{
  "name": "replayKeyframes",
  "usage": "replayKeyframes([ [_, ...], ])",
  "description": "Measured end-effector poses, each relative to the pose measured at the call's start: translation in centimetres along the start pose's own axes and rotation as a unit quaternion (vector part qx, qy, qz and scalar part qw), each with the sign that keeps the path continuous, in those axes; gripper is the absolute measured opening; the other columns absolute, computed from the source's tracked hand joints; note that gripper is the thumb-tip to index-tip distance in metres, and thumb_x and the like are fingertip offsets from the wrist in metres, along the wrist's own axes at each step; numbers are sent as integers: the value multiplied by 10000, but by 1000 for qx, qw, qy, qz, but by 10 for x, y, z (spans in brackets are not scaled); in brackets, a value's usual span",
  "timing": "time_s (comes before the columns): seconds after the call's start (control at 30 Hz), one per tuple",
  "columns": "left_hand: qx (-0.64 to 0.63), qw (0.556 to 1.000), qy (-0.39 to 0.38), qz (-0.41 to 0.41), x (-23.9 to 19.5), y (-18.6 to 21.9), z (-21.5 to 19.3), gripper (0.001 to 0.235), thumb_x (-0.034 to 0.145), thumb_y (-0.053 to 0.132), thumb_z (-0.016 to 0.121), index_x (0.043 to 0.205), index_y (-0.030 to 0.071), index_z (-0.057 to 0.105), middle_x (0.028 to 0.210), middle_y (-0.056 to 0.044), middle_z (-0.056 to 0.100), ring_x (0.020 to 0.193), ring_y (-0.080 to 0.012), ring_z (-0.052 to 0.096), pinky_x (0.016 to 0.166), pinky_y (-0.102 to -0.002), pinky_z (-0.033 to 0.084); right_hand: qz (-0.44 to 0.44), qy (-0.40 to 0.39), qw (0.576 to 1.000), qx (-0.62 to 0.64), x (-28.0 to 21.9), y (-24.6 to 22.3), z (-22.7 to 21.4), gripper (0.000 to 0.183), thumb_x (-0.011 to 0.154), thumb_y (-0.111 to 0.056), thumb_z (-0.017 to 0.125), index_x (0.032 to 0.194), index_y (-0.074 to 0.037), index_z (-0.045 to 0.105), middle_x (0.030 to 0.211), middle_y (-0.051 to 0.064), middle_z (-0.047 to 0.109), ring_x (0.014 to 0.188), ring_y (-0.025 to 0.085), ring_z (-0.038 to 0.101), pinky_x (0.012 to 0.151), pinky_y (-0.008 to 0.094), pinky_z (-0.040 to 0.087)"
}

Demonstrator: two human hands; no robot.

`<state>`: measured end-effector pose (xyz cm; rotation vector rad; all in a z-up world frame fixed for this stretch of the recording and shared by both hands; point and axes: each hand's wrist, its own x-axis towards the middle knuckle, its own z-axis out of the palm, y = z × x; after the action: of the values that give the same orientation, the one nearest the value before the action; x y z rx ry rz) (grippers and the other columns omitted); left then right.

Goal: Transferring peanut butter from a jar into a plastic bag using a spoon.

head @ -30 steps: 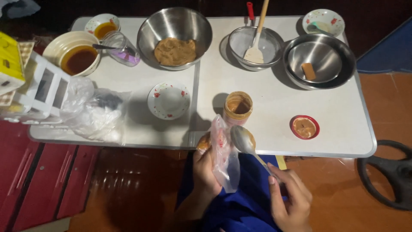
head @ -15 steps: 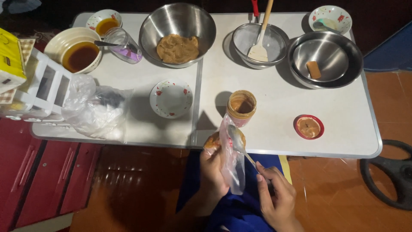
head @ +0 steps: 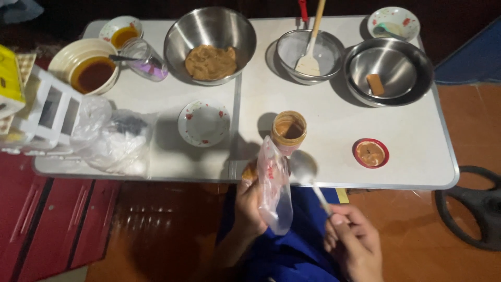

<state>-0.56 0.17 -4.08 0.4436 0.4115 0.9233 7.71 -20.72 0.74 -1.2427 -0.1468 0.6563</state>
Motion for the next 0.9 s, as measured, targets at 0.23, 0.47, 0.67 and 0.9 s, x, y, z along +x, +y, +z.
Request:
replayKeyframes([
  [0.23,39,999,0,4,-2,-5,15,258,1082,75,712,1334,44,760,1264,-178,832,1144,-324,801,960,-458,664,7,-68,997,41,-2,2,30,314,1113,-110,649,1288,134,744,632,38,401,507,155,400,454,319,339],
  [0.47,19,998,-48,-22,-14,4,44,294,1067,154,771,1331,26,795,1268,-239,848,1103,-267,802,954,-364,618,-106,-39,969,-218,40,-22,55,431,948,-146,906,899,-177,479,716,-92,367,633,31,307,562,223,288],
  [0.67,-43,997,-52,-29,-17,17,51,378,1031,50,772,1407,20,768,1376,-193,826,1237,-305,791,1054,-401,628,-156,-187,926,-289,64,-46,82,499,1013,-78,828,933,-175,345,844,-17,508,783,113,472,739,269,425],
  [0.9,-108,991,-82,7,-3,39,28,698,966,324,871,1537,-7,646,1570,-235,698,1474,-349,667,1290,-522,510,-177,-230,942,-167,55,-57,84,394,1093,-21,658,947,-177,327,861,49,550,680,92,382,559,248,247],
])
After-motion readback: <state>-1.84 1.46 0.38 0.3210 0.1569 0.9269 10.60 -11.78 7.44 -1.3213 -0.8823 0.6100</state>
